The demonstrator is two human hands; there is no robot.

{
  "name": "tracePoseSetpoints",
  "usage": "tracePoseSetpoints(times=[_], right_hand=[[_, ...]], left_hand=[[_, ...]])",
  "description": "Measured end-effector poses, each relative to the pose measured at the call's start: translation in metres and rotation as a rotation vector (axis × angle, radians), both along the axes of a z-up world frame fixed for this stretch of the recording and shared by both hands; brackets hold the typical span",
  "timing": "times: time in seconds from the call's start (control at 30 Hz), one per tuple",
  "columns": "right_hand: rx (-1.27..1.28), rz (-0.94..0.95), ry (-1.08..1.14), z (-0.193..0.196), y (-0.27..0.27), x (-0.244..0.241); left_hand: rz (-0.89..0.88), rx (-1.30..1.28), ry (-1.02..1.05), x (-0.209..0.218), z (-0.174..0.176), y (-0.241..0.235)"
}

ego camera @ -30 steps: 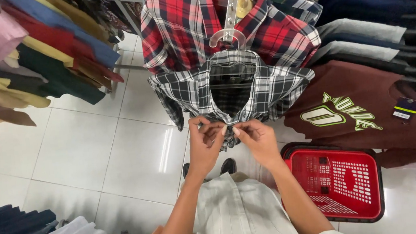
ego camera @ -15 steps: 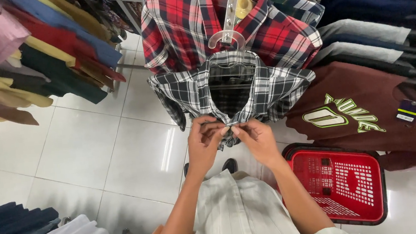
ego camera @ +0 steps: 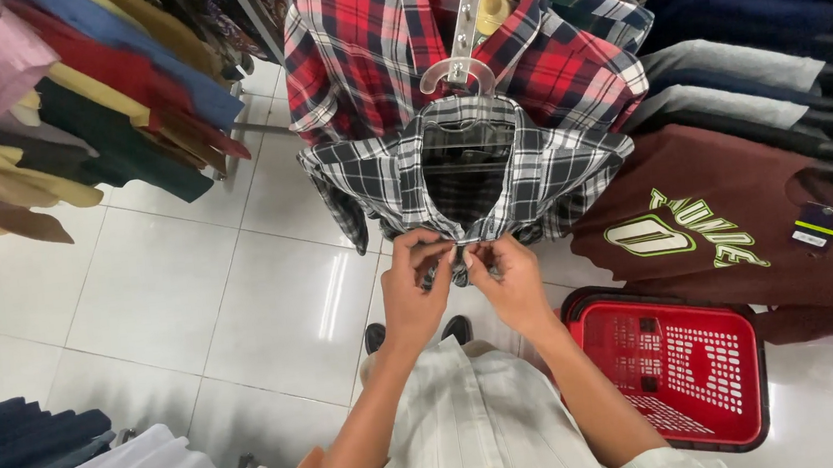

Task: The person inspects a red plaid shirt by unfolding it and examining the sleeves and body. Then the person retrieves a black and white plaid shirt from a red basket, unfolds it, and inspects the collar and body.

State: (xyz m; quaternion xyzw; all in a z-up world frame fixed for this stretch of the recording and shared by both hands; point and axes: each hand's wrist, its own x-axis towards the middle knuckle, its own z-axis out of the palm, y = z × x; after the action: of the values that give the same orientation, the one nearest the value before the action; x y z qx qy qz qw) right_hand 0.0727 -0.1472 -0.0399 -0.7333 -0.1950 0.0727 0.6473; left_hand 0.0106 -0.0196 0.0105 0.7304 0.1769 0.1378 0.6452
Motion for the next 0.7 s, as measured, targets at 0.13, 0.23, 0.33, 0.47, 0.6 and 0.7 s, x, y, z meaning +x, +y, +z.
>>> tracePoseSetpoints(times=[0.13,0.23,0.33,0.47,0.6,0.7], right_hand=[[-0.034,-0.035,-0.037,-0.007,-0.001,0.0],[-0.074,-0.063,-0.078,-0.004,0.0,-0.002],[-0.101,-0.092,-0.109,0.004,0.002,-0.007],[0.112,-0.087,0.046,-0.001,0.004,-0.014],[0.16,-0.063,0.041,0.012,0.006,-0.012],[0.251,0.002,0.108,-0.006,0.002,-0.008]], left_hand=[[0.019,-0.027,-0.003,0.0,-0.002,-0.003],[0.011,-0.028,-0.005,-0.001,-0.005,-0.004],[0.006,-0.013,-0.006,-0.002,-0.009,-0.003],[0.018,0.009,-0.016,-0.002,-0.012,-0.005],[-0.036,-0.084,-0.019,0.0,-0.016,-0.004],[-0.045,-0.273,-0.027,0.002,-0.024,-0.004]])
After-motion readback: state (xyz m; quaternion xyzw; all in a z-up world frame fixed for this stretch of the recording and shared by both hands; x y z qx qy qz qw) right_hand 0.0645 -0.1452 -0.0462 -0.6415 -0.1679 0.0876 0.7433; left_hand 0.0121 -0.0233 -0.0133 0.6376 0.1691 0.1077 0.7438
